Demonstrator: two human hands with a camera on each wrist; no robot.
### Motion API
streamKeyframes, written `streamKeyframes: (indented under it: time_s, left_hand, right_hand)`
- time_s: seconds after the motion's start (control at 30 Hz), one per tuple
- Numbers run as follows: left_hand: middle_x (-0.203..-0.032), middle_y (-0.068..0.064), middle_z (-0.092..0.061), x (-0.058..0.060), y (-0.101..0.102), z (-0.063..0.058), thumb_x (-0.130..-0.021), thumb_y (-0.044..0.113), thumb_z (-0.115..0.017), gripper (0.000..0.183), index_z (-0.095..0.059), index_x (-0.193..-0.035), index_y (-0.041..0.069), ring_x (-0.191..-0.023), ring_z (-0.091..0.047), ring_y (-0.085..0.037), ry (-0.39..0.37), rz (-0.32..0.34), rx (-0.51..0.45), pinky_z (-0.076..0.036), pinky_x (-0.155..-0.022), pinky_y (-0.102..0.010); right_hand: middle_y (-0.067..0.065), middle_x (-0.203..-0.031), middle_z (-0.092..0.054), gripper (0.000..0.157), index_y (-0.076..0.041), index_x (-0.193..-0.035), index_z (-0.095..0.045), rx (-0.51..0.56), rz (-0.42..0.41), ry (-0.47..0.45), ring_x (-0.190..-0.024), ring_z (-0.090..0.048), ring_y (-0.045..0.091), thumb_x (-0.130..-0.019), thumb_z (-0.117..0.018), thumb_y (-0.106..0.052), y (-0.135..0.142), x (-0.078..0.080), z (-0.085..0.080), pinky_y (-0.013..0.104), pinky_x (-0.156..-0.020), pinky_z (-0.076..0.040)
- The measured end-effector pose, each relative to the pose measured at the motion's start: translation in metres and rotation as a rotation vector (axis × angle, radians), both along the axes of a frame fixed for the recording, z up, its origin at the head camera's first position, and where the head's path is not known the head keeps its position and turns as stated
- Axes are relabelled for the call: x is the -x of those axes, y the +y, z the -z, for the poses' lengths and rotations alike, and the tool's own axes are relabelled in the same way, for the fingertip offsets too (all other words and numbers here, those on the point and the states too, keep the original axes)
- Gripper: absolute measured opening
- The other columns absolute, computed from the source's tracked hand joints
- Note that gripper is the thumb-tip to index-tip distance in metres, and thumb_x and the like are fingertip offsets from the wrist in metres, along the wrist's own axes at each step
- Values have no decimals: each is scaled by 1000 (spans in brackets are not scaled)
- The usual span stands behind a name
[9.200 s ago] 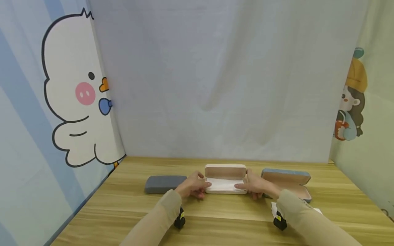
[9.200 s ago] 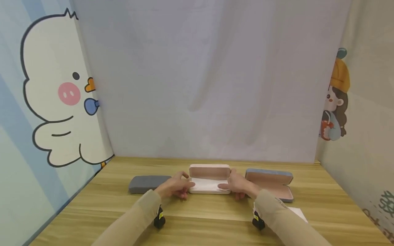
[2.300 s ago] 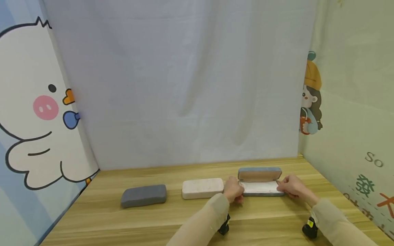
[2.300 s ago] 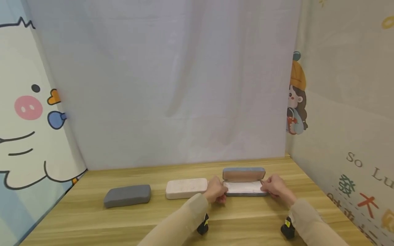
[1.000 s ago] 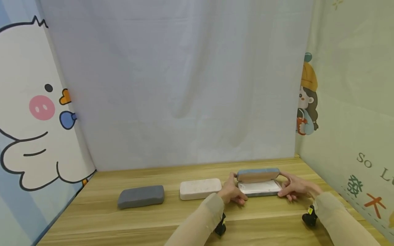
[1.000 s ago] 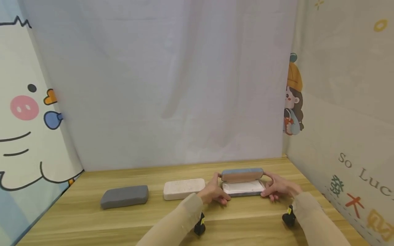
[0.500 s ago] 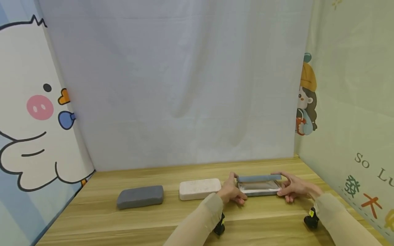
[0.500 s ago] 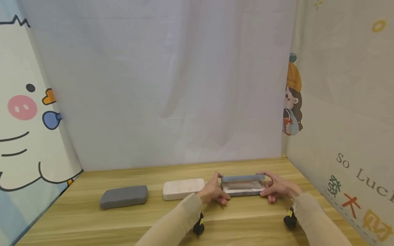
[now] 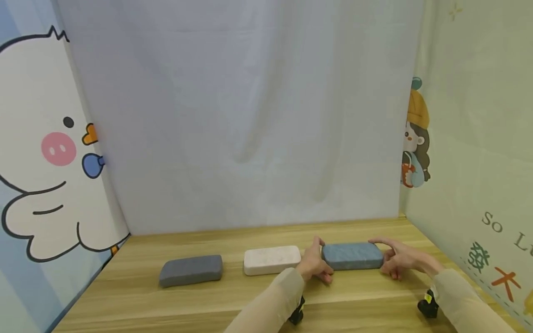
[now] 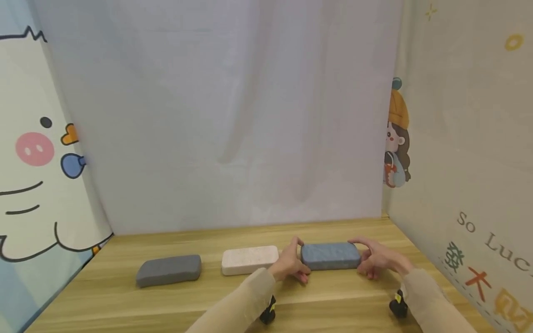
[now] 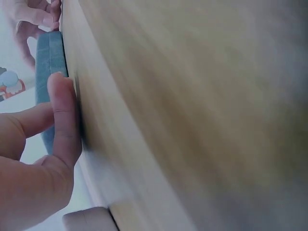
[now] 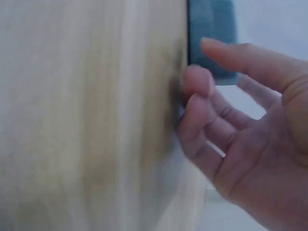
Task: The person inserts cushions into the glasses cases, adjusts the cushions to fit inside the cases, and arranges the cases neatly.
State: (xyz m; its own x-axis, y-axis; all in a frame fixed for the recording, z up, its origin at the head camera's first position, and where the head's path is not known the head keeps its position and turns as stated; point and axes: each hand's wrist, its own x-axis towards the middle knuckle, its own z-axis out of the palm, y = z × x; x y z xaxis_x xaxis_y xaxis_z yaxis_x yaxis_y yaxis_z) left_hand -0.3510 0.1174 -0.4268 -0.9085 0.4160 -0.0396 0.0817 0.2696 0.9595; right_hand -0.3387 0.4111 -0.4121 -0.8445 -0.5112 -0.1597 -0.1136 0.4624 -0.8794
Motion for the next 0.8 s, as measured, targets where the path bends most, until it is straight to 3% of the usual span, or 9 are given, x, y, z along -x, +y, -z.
streamKeyframes:
  time_s: [0.2,0.4,0.57,0.73,0.8]
  left_hand:
    - [-70,-26,-67,-3,-14,-9,-77,-16,-69,70,-34,-132,10,-49,-65,-34,35,19,14,-58,-47,-36]
    - [-86,-23,-66,-7,-34,-32,-90,3,-64,44,-41,-128,5,-64,-66,-36,138,7,-8,-61,-59,-41]
    - [-99,-14,-60,-15,-52,-54,-99,26,-53,37,-48,-127,3,-79,-63,-22,342,-73,93,-57,-66,-34]
    - [-121,-18,-61,-26,-67,-75,-105,36,-35,47,-51,-130,0,-108,-61,-30,527,-131,164,-55,-87,-42]
    - [-129,-21,-58,-30,-72,-82,-106,36,-31,51,-49,-133,-3,-118,-57,-34,574,-141,172,-50,-98,-47]
  right_hand:
    - [14,-85,-65,86,5,-150,-5,-71,60,4,-56,-54,16,-89,-64,-7,-6,-3,-24,29,-51,-48]
    - [19,-95,-65,72,9,-148,-15,-60,112,149,-60,-60,19,-96,-58,-16,-23,-4,-55,35,-54,-56]
    - [28,-117,-60,65,8,-149,-19,33,181,259,-78,-67,19,-102,-49,-25,-51,-7,-77,38,-67,-61]
    - [35,-134,-48,63,2,-151,-21,120,244,377,-92,-66,5,-104,-42,-33,-87,-14,-92,37,-78,-61]
    - [34,-136,-47,60,0,-151,-22,123,256,450,-97,-65,6,-105,-40,-33,-99,-16,-96,38,-83,-60]
